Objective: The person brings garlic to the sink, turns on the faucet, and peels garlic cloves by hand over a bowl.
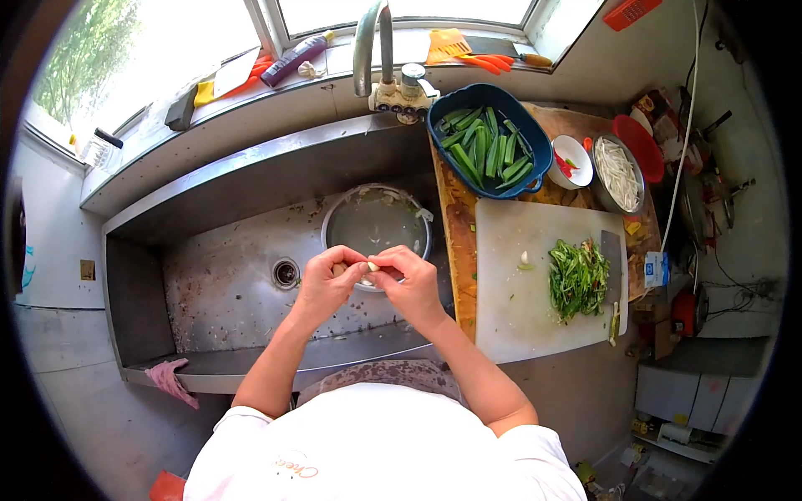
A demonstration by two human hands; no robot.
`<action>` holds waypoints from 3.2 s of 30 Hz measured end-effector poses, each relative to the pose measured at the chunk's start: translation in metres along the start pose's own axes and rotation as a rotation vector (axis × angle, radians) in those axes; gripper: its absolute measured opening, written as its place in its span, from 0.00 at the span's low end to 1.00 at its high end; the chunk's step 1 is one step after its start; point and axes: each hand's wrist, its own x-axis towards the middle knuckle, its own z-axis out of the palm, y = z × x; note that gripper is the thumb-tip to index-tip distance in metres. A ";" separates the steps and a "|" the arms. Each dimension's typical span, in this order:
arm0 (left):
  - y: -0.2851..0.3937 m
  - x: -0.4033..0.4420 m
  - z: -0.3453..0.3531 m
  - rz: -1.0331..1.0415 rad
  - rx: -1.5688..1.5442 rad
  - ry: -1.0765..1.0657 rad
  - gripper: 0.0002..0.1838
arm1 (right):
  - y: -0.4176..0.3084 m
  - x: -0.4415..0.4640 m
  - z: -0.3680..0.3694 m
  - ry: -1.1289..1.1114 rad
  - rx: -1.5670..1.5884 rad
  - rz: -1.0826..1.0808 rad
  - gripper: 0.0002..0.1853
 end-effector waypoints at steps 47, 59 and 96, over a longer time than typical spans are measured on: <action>0.000 0.002 0.004 -0.116 -0.084 -0.022 0.06 | -0.016 -0.002 -0.002 -0.129 0.336 0.188 0.07; 0.007 -0.005 -0.009 0.037 0.037 -0.070 0.04 | -0.004 0.000 -0.007 -0.012 0.181 0.067 0.07; -0.002 -0.010 0.011 -0.184 -0.341 -0.062 0.02 | -0.004 -0.002 -0.014 -0.132 0.855 0.529 0.05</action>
